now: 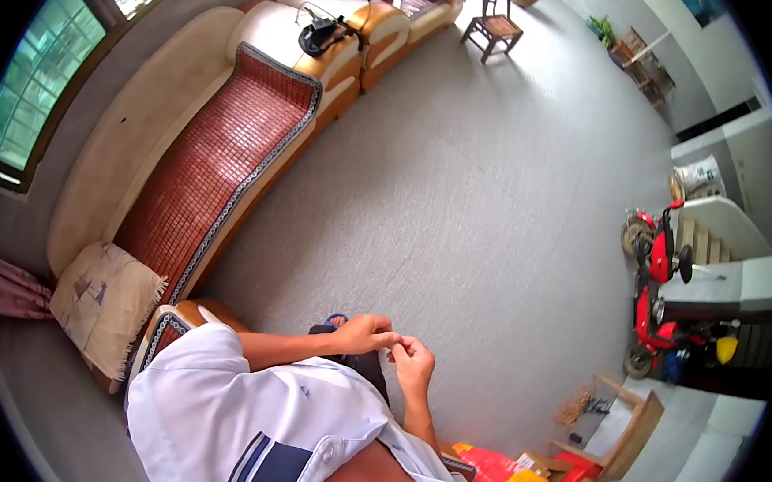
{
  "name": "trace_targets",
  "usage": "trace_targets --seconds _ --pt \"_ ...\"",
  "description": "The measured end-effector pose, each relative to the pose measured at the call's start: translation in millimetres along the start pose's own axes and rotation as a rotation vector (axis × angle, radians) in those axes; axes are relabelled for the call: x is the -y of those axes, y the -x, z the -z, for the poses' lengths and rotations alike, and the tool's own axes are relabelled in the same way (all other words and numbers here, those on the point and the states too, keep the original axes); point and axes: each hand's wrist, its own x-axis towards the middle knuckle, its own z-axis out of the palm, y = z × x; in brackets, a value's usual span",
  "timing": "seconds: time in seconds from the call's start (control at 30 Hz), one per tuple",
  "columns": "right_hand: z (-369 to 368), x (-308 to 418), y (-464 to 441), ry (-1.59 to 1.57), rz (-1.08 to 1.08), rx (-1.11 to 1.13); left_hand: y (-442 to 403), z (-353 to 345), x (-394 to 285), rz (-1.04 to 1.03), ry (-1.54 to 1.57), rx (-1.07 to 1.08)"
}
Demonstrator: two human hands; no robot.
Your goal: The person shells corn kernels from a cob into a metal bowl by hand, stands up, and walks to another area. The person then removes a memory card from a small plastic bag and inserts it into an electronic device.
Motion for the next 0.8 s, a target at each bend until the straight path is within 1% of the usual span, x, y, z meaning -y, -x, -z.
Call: trace_targets --seconds 0.1,0.13,0.17,0.27,0.3,0.37,0.4,0.43,0.5,0.53,0.57,0.63,0.67,0.7,0.77,0.8 --pt "-12 45 -31 0.083 0.077 0.071 -16 32 -23 0.002 0.066 -0.046" --pt "-15 54 -44 0.092 0.097 0.101 -19 48 -42 0.007 0.01 -0.052" --pt "-19 62 -58 0.096 0.112 0.114 -28 56 -41 0.007 0.009 -0.07" --pt "-30 83 -105 0.089 0.139 0.149 -66 79 -36 -0.165 0.139 -0.151" --pt "-34 91 -123 0.054 0.129 0.18 -78 88 -36 -0.165 0.14 -0.161" --pt "-38 107 -153 0.026 0.1 0.219 -93 108 -61 -0.124 0.065 -0.292" --pt "-40 118 -173 0.024 0.103 0.268 -100 122 -77 -0.147 -0.041 -0.325" --pt "-47 134 -195 0.018 0.113 0.319 -112 132 -83 -0.147 -0.046 -0.34" --pt "-60 165 -233 0.036 0.141 0.356 -134 150 -97 -0.288 0.031 -0.522" --pt "-66 177 -252 0.074 0.16 0.426 -140 163 -106 -0.147 0.027 -0.49" --pt "-70 193 -267 0.119 0.173 0.495 -147 173 -112 -0.144 0.044 -0.502" --pt "-88 221 -294 0.097 0.122 0.536 -161 191 -119 -0.152 0.141 -0.642" --pt "-96 233 -309 0.094 0.071 0.599 -168 201 -119 -0.207 0.116 -0.695" --pt "-104 243 -324 0.089 0.02 0.661 -176 211 -119 -0.208 0.13 -0.714" --pt "-123 257 -355 0.111 0.037 0.709 -192 235 -122 -0.265 0.256 -0.759" --pt "-133 262 -370 0.113 0.055 0.739 -200 249 -123 -0.263 0.27 -0.774"
